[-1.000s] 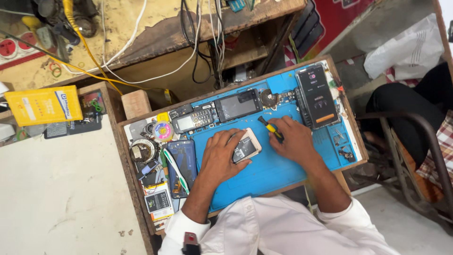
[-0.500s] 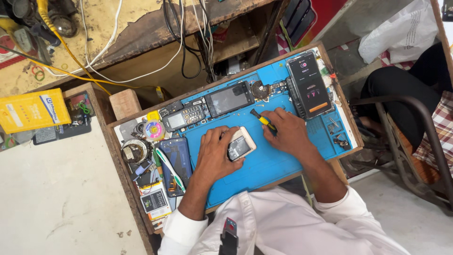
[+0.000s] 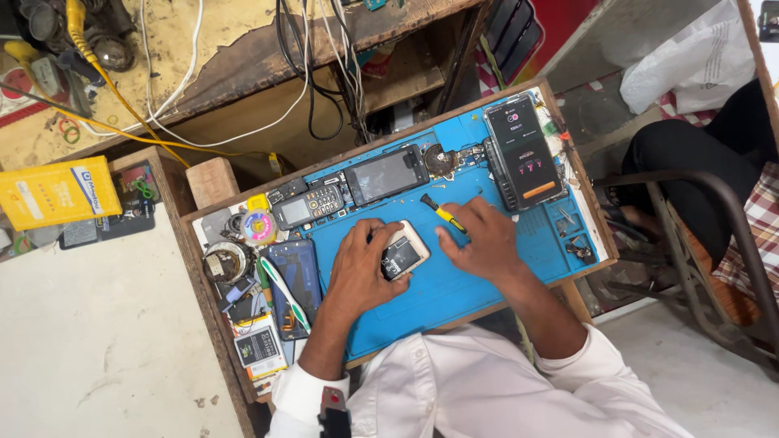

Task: The person uses a screwdriver to remove screws from a white smartphone, detaches the back cover, and manipulates internal components. They also briefly handle a second smartphone and a SIM card tray.

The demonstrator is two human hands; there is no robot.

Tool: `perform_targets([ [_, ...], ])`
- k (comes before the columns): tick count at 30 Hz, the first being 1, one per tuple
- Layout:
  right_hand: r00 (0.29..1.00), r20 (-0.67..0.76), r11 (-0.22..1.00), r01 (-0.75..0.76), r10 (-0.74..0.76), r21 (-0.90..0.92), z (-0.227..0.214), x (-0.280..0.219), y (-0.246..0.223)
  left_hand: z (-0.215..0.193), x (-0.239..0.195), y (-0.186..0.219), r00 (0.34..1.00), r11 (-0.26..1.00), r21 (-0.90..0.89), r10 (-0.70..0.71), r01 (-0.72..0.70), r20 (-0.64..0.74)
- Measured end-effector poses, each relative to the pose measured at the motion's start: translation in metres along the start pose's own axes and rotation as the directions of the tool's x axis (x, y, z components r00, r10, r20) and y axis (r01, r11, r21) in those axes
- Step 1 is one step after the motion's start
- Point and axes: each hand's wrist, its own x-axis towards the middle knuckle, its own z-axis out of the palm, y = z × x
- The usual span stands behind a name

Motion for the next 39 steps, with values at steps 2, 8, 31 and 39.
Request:
perform_targets([
  [2,0.994,0.065,0.995,0.088,-0.09,0.035,-0.002,-0.004,0.0,0.002,0.0,0.0,1.0,1.0,0.008,-0.018,0.018,0.007],
  [8,0.908,0.274,0.948,0.288,-0.316,0.137,-0.009,0.003,-0.02,-0.007,-0.005,0.009,0.994,0.993,0.062,0.104,-0.102,-0.04],
  [31,0.91,0.347,0.969,0.176,-0.226,0.171,0.01,-0.006,-0.005,-0.016,-0.017,0.006,0.982,0.977,-0.113,0.185,-0.182,0.023],
  [39,0.932,0.278,0.965,0.183,-0.231,0.19,0.004,-0.004,-0.005,-0.021,-0.019,-0.004,0.968,0.91,-0.332,0.226,-0.249,-0.106],
])
